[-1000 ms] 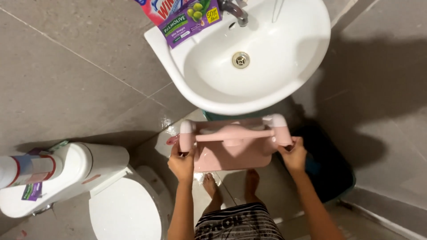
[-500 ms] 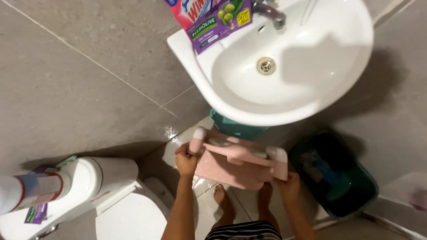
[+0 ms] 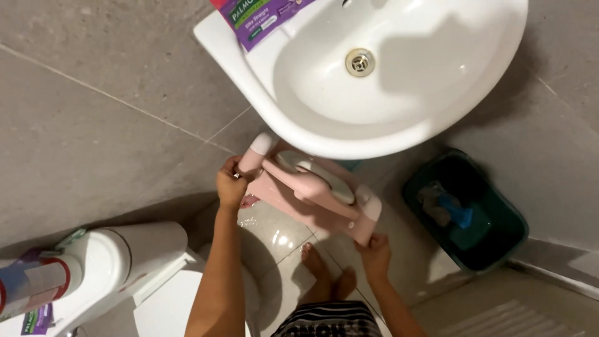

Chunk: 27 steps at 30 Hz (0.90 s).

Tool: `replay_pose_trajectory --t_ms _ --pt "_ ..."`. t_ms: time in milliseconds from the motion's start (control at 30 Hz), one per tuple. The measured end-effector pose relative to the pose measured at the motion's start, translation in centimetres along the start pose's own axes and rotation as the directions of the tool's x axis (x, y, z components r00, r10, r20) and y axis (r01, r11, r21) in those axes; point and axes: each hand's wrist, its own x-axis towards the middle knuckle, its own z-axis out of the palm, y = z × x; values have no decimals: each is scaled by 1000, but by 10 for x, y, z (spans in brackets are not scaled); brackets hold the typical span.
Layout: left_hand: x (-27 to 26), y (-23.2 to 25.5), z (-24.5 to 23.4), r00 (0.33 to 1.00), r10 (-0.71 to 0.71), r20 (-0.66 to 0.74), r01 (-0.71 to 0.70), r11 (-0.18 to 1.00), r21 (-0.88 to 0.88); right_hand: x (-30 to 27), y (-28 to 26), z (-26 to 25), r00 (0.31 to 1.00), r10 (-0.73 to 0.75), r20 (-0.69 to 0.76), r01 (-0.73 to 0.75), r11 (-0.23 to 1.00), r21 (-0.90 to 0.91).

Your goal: Cleaning a child's portable potty seat using a bucket and water scoop in a bathroom.

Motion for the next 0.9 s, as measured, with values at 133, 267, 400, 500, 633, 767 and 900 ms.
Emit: replay_pose_trajectory --t_ms 133,267,400,500,633,767,900 --pt "18 -28 -6 998 45 43 -43 998 -38 -15 -6 12 996 79 47 -80 996 29" --pt "44 -50 -12 996 -45 72 47 999 -26 -26 -8 32 985 159 67 -160 987 10" --pt "55 -73 -26 993 -52 108 58 997 -51 -49 -14 50 976 184 120 -199 971 130" --pt "48 -45 -40 989 -67 131 69 998 -11 -70 -23 52 972 205 112 -215 973 85" --pt "42 -35 -48 988 -31 153 20 997 69 -84 -12 60 974 189 127 -210 962 177" --pt "40 -42 -54 987 8 162 -26 994 109 -93 -7 64 966 230 120 -245 961 129" --pt "36 -49 -58 987 -24 158 -2 987 162 -103 -7 67 924 356 142 -364 931 36"
